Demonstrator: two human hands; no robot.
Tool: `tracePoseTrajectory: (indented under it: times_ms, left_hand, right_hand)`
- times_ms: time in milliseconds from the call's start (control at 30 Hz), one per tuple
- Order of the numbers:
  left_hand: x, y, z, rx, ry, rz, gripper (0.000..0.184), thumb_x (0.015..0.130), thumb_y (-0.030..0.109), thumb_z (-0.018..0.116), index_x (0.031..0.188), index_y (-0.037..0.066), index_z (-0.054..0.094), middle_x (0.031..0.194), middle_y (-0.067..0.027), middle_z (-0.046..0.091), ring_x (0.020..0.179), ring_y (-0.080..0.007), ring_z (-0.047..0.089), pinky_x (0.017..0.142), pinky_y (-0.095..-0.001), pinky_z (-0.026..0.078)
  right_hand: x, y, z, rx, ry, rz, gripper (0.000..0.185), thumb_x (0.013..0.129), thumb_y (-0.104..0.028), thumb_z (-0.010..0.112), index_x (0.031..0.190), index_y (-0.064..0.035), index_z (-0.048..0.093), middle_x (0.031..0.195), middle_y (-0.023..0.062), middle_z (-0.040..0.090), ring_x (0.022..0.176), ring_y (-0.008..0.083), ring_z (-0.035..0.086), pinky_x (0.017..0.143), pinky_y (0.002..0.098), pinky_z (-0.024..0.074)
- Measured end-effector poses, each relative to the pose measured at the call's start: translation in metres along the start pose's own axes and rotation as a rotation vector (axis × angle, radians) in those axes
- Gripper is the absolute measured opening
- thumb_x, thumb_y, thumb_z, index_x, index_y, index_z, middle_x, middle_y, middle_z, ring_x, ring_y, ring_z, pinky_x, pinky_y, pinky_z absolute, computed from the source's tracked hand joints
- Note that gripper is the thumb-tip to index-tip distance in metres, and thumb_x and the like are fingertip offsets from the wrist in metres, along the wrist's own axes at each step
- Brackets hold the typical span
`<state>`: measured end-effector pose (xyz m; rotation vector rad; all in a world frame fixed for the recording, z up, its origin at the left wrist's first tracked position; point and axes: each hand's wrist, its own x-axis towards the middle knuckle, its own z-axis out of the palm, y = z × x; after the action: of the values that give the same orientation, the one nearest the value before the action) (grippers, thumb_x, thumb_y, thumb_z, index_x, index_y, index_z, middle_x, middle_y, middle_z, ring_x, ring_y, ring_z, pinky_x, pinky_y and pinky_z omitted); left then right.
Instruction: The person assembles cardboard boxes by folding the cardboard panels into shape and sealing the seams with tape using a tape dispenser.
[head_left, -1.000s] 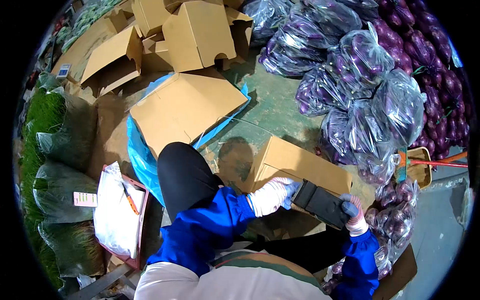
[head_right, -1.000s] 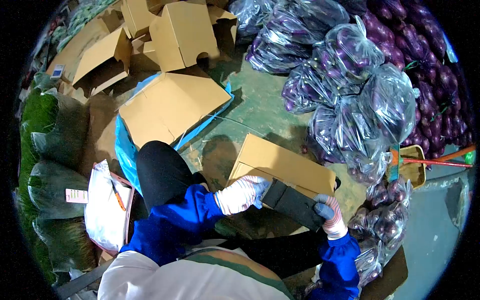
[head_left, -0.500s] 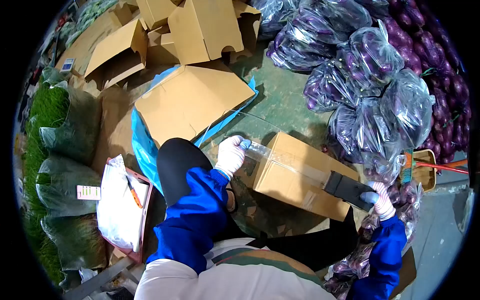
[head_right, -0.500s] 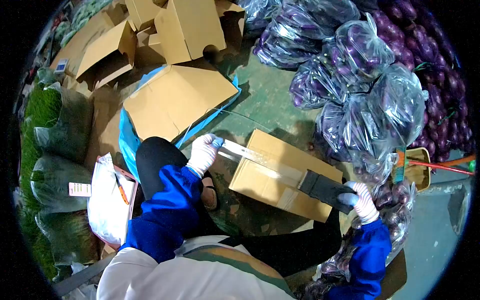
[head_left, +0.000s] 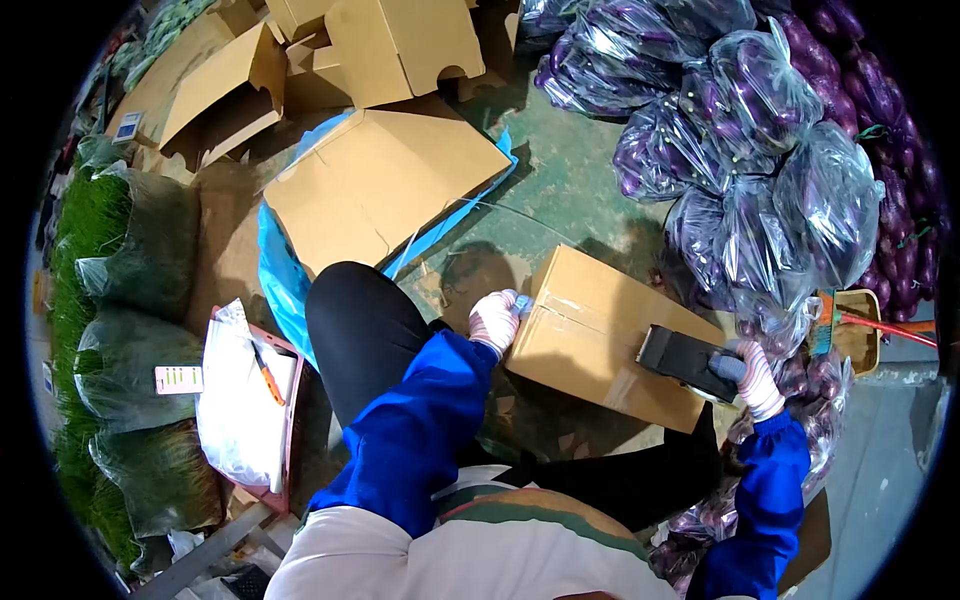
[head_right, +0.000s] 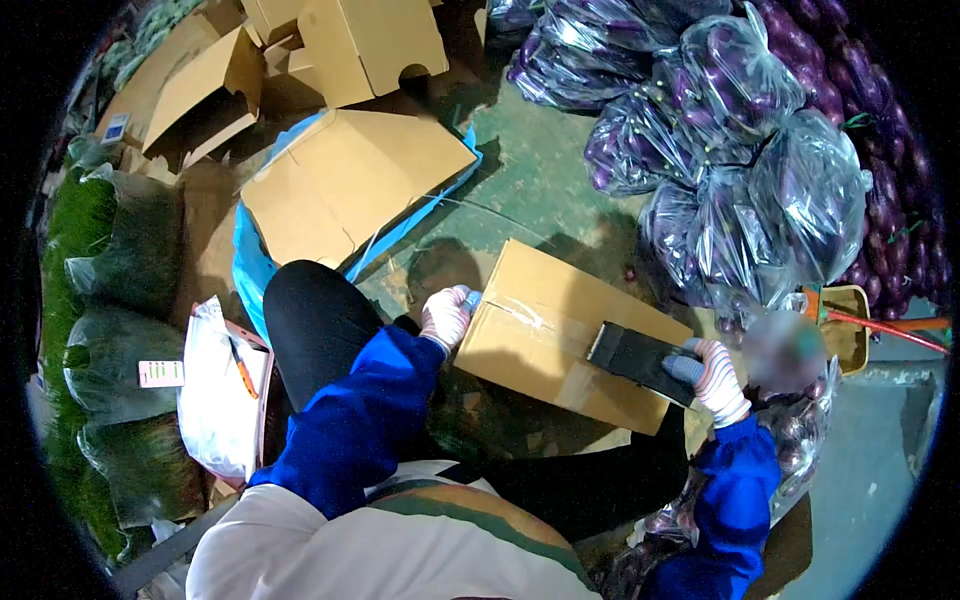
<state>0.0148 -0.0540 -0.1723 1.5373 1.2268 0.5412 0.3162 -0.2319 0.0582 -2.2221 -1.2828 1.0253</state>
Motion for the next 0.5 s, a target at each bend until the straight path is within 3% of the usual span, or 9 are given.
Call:
tracePoseTrajectory:
  times_ms: [133,200,267,333,400,467,500]
  left_hand:
    - [0.009,-0.030,0.014,-0.038,-0.043,0.028,0.019,0.085,0.020,0.050,0.092,0.009,0.064,0.091,-0.0187,0.062,0.084,-0.0362,0.059,0.074,-0.0389,0.046]
    - [0.001,0.015,-0.008,0.211,-0.194,-0.109,0.033,0.089,0.033,0.046,0.107,0.011,0.061,0.099,-0.0179,0.062,0.090,-0.0363,0.059,0.079,-0.0402,0.046]
    - [0.006,0.003,-0.008,0.451,-0.310,-0.188,0.044,0.089,0.044,0.041,0.115,0.013,0.056,0.106,-0.0179,0.060,0.098,-0.0367,0.057,0.083,-0.0427,0.045]
    - [0.015,-0.018,0.000,0.497,-0.385,-0.217,0.046,0.089,0.048,0.038,0.116,0.014,0.055,0.111,-0.0190,0.058,0.104,-0.0364,0.054,0.085,-0.0432,0.044]
    - [0.015,-0.005,-0.003,0.380,-0.113,-0.253,0.041,0.089,0.042,0.044,0.112,0.011,0.057,0.110,-0.0198,0.058,0.103,-0.0354,0.055,0.087,-0.0422,0.043]
    - [0.016,0.012,-0.008,0.224,0.324,0.149,0.036,0.087,0.035,0.051,0.108,0.007,0.057,0.104,-0.0208,0.059,0.098,-0.0375,0.056,0.086,-0.0432,0.043]
    - [0.010,0.043,-0.016,0.291,0.333,0.340,0.036,0.085,0.032,0.054,0.108,0.005,0.056,0.102,-0.0202,0.059,0.097,-0.0382,0.055,0.085,-0.0436,0.044]
  right_hand:
    - [-0.002,-0.006,0.005,-0.018,0.039,-0.071,0.031,0.069,-0.023,0.070,0.074,0.0061,0.062,0.057,0.0069,0.057,0.054,0.0102,0.049,0.053,0.0291,0.0417]
    - [-0.001,-0.003,0.007,0.041,0.032,-0.029,0.032,0.069,-0.024,0.070,0.074,0.0061,0.062,0.057,0.0080,0.057,0.054,0.0105,0.050,0.053,0.0291,0.0426]
    - [0.001,0.001,0.007,0.043,0.049,-0.082,0.032,0.069,-0.025,0.070,0.076,0.0059,0.063,0.060,0.0093,0.059,0.055,0.0111,0.052,0.055,0.0292,0.0443]
    - [0.000,-0.010,0.003,0.075,-0.010,-0.031,0.034,0.069,-0.026,0.069,0.080,0.0061,0.064,0.063,0.0114,0.062,0.058,0.0128,0.055,0.058,0.0293,0.0456]
    - [-0.003,-0.015,0.002,-0.066,0.034,-0.118,0.037,0.071,-0.027,0.068,0.085,0.0064,0.064,0.068,0.0135,0.063,0.062,0.0149,0.057,0.062,0.0297,0.0461]
    - [-0.002,-0.019,0.000,-0.031,0.014,-0.085,0.037,0.072,-0.030,0.067,0.082,0.0055,0.064,0.068,0.0172,0.062,0.064,0.0182,0.059,0.064,0.0311,0.0455]
    - [0.001,-0.008,-0.002,-0.071,-0.006,-0.114,0.037,0.072,-0.031,0.067,0.081,0.0051,0.064,0.066,0.0182,0.059,0.062,0.0187,0.058,0.063,0.0319,0.0450]
